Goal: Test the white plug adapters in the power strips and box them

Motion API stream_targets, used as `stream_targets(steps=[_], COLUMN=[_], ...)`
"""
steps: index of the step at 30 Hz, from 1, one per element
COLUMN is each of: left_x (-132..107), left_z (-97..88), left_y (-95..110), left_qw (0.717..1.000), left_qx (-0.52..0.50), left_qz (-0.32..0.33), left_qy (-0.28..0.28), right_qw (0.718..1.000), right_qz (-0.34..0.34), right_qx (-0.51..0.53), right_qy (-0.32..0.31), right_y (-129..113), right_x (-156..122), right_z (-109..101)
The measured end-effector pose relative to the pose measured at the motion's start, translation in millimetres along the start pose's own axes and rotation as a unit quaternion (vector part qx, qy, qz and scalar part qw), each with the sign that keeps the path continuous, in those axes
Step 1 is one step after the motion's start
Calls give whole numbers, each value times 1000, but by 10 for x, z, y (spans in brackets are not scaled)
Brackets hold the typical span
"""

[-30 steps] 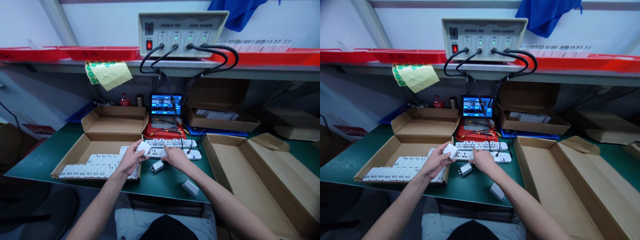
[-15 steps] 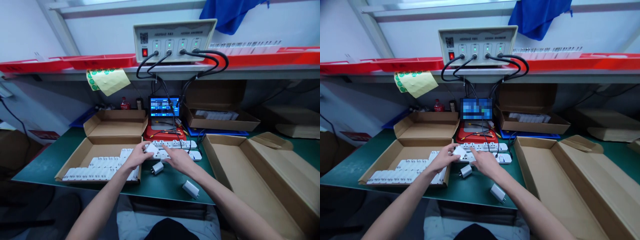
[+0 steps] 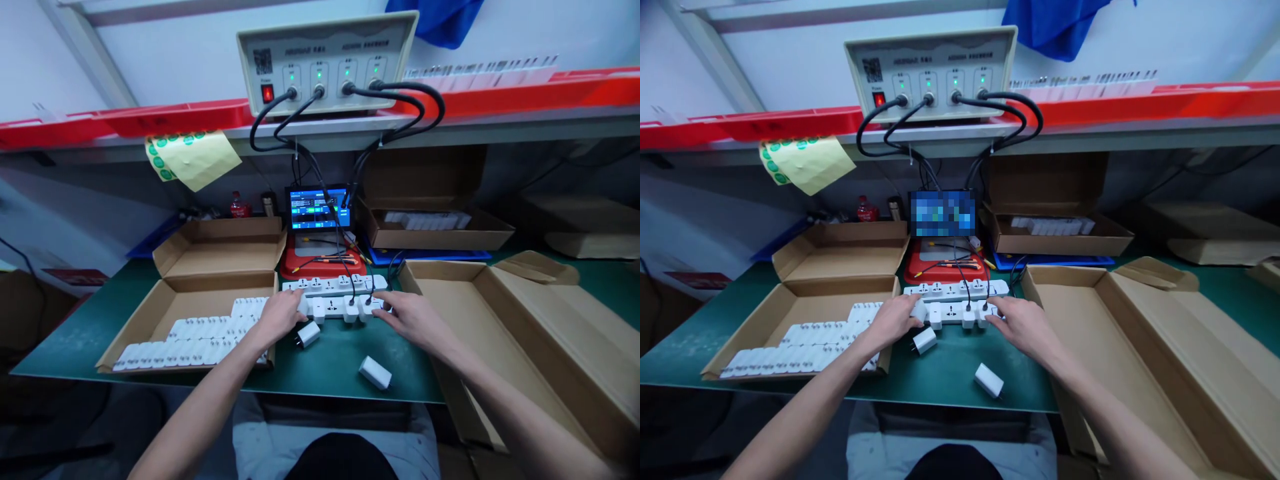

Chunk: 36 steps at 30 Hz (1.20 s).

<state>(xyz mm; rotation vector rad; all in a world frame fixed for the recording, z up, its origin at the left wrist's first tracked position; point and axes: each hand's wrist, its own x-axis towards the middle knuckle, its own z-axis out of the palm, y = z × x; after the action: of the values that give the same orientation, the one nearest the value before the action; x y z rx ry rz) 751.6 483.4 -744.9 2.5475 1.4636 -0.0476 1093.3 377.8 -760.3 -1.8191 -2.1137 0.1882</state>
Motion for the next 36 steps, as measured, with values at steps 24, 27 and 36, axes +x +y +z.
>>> stream_targets(steps=[24, 27, 36], left_x=[-26, 68, 469], left_z=[-34, 69, 602], left_y=[67, 318, 941], left_qw=[998, 987, 936], left_qx=[-7, -74, -257], left_qz=[41, 79, 149], left_qy=[39, 118, 189], right_qw=[995, 995, 993], right_qz=[1, -5, 5], right_qx=[104, 100, 112], right_qy=[-1, 0, 33], right_y=[137, 164, 83], right_x=[363, 365, 368], right_z=[384, 448, 508])
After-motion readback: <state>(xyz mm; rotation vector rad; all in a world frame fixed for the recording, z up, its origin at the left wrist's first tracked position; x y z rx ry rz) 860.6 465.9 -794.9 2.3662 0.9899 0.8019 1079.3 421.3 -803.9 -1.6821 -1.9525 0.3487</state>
